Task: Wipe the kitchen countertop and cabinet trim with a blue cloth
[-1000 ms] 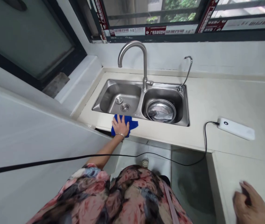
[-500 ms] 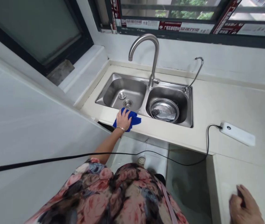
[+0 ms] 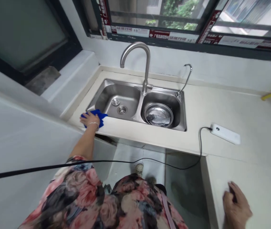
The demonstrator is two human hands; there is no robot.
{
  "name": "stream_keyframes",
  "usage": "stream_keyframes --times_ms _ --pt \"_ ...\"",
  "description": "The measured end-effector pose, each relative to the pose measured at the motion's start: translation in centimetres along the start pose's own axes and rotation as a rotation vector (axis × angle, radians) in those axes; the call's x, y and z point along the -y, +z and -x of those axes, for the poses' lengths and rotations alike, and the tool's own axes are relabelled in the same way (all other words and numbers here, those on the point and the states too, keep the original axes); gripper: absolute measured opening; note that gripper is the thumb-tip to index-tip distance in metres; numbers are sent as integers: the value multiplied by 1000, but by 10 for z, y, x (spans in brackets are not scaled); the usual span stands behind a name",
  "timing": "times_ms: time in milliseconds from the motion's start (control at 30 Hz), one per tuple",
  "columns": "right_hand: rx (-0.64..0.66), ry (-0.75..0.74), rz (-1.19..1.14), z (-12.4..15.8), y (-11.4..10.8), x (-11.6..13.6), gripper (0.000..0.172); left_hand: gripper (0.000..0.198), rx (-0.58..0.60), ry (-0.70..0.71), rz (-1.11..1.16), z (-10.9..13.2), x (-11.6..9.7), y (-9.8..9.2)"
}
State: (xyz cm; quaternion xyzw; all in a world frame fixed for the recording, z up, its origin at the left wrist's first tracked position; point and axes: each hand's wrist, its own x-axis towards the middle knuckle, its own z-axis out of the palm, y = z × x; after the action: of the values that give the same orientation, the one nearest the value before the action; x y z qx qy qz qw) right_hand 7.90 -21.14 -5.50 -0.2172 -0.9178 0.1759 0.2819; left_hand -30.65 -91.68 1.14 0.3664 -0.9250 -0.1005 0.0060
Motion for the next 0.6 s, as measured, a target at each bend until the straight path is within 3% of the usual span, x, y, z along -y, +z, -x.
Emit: stream_keyframes --times_ms 133,267,467,600 --pt "-4 -41 24 0 5 -6 47 73 14 -191 11 -37 2 -2" --pt "-1 -78 48 -1 7 -9 44 78 9 -291 4 -53 4 2" --pt "8 -60 69 -1 6 -3 41 77 31 -316 -27 -49 -9 -2" --pt "13 -54 76 -2 4 3 40 74 35 -217 -52 -23 -30 1"
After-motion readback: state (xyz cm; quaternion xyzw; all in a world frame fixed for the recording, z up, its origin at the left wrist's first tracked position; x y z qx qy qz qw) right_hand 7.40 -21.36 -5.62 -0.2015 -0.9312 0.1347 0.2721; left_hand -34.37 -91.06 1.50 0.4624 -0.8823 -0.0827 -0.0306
